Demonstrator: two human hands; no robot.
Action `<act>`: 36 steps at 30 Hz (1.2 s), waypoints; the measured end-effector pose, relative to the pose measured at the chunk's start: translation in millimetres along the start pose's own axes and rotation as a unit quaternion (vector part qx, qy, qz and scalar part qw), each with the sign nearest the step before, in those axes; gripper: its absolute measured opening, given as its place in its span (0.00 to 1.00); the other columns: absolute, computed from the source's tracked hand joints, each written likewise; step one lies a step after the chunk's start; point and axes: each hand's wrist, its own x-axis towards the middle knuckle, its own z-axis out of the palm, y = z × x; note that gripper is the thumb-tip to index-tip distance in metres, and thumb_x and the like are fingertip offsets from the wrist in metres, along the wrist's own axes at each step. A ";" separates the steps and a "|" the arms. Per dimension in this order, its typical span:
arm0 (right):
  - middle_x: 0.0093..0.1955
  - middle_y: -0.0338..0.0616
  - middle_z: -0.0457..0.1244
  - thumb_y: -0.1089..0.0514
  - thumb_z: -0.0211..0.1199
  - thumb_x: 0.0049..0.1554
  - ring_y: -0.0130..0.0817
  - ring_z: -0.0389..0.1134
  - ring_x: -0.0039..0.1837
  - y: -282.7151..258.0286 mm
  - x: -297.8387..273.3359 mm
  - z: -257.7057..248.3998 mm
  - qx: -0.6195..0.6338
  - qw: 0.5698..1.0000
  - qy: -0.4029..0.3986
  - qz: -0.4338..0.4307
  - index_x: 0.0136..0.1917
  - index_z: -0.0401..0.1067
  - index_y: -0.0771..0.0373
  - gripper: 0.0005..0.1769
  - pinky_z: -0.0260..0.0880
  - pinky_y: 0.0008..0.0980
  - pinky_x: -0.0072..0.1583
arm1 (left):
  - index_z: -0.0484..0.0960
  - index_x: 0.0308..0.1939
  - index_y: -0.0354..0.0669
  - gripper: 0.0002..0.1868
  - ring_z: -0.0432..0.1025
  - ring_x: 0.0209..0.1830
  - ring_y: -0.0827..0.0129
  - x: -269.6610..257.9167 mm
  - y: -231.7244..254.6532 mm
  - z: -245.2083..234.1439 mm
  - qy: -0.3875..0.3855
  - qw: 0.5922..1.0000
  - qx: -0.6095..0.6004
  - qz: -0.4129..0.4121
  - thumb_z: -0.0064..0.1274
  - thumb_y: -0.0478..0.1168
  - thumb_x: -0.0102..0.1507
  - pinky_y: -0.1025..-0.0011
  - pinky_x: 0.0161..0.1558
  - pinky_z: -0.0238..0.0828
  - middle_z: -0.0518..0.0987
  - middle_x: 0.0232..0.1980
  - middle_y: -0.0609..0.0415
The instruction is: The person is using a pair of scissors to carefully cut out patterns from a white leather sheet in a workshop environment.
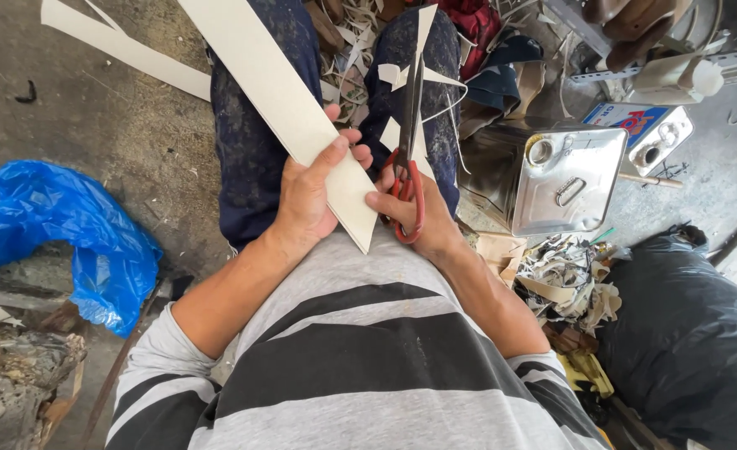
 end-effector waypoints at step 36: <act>0.39 0.44 0.70 0.64 0.72 0.52 0.47 0.74 0.41 -43.3 -28.6 -68.5 -0.613 0.693 0.228 -0.302 0.50 0.73 0.56 0.14 0.72 0.39 0.46 | 0.72 0.56 0.33 0.21 0.81 0.44 0.61 -36.7 26.1 -35.1 -0.058 0.984 0.168 -0.029 0.58 0.26 0.61 0.58 0.43 0.84 0.82 0.43 0.42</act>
